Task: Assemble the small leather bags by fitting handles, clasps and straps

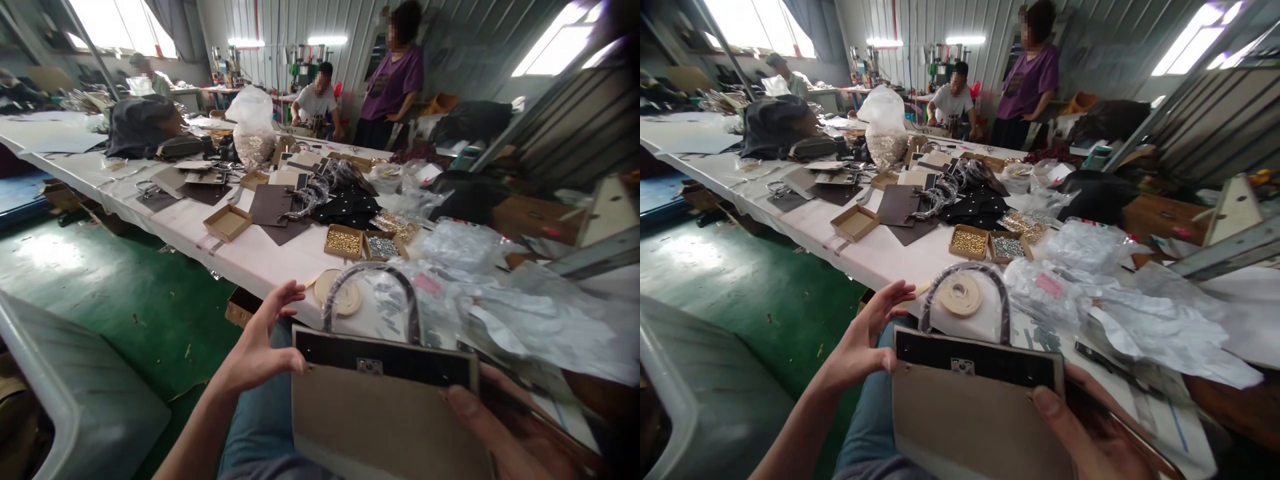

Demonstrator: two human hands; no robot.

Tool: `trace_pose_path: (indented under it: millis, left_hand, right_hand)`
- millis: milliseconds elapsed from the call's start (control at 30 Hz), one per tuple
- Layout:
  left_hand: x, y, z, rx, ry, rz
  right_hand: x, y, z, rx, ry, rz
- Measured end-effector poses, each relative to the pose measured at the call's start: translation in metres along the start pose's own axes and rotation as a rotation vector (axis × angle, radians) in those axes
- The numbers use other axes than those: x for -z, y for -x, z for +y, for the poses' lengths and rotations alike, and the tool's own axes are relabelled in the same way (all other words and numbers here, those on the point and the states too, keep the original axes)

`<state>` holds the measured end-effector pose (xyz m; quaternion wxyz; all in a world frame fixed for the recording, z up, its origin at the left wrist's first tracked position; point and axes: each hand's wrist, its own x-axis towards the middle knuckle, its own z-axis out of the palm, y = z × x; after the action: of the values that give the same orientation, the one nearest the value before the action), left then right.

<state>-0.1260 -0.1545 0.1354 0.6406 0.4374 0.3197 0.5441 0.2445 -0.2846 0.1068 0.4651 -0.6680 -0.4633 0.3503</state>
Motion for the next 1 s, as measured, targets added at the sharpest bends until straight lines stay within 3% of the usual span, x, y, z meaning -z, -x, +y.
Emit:
trace_pose_path:
  millis: [67,200,367,500,633,767,833,1000]
  left_hand:
    - [0.011,-0.008,-0.006,0.132,0.054,-0.125]
    - [0.02,-0.02,-0.026,0.315,-0.007,-0.277]
    - [0.021,-0.056,-0.062,0.297,-0.103,-0.176]
    - [0.02,-0.096,-0.093,0.39,-0.093,-0.086]
    - [0.02,-0.12,-0.119,0.374,-0.116,-0.01]
    - [0.022,-0.127,-0.134,0.42,-0.211,0.004]
    - [0.024,-0.13,-0.134,0.452,-0.263,0.009]
    - [0.034,-0.142,-0.115,0.512,-0.31,0.034]
  right_hand:
    - [-0.022,-0.023,-0.013,-0.172,-0.13,0.045]
    - [-0.06,-0.084,-0.025,-0.334,-0.335,-0.166]
    - [-0.074,-0.159,-0.012,-0.313,-0.308,-0.262]
    - [-0.081,-0.209,0.001,-0.309,-0.298,-0.198]
    - [-0.095,-0.25,0.018,-0.26,-0.266,-0.151]
    - [-0.107,-0.268,0.033,-0.191,-0.266,-0.079]
    - [-0.108,-0.268,0.037,-0.233,-0.273,-0.053]
    - [-0.104,-0.254,0.043,-0.292,-0.147,-0.218]
